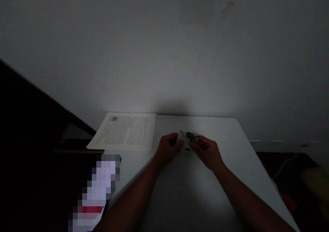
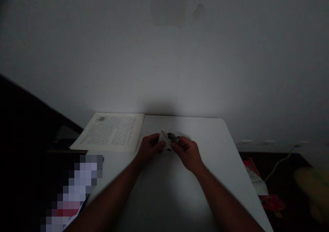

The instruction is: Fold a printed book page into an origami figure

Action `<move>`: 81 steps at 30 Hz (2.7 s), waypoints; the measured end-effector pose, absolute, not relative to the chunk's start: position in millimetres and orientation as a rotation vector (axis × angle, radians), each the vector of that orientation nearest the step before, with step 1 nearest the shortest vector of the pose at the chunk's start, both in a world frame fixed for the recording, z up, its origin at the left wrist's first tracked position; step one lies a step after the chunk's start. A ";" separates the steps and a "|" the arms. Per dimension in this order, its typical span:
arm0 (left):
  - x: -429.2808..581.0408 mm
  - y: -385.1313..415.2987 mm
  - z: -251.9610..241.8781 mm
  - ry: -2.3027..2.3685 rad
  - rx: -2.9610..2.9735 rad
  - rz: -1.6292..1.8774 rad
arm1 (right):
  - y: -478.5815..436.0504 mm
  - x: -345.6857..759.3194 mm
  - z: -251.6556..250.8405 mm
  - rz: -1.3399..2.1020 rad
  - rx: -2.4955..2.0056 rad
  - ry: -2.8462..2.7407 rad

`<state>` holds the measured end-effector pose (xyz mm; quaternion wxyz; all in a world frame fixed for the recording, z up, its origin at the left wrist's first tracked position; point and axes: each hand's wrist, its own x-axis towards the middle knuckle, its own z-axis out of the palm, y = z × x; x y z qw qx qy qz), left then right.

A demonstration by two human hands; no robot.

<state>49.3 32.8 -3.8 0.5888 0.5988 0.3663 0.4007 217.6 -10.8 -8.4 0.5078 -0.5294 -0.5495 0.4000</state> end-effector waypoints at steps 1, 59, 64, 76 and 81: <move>49.0 32.5 -3.4 0.862 1.390 0.935 | -10.7 217.9 -9.8 0.995 -1.270 -1.343; 53.9 27.2 0.7 0.978 1.376 1.024 | -4.6 219.1 -6.0 1.200 -1.115 -1.173; 54.9 28.7 0.7 1.002 1.321 1.022 | -6.3 216.3 -3.7 1.197 -1.130 -1.245; 51.5 31.5 -1.8 1.246 1.668 1.116 | -3.3 218.0 -8.7 0.883 -1.282 -1.278; 47.9 33.4 -1.2 1.460 2.329 0.881 | 0.1 225.2 -9.4 0.331 -1.504 -1.824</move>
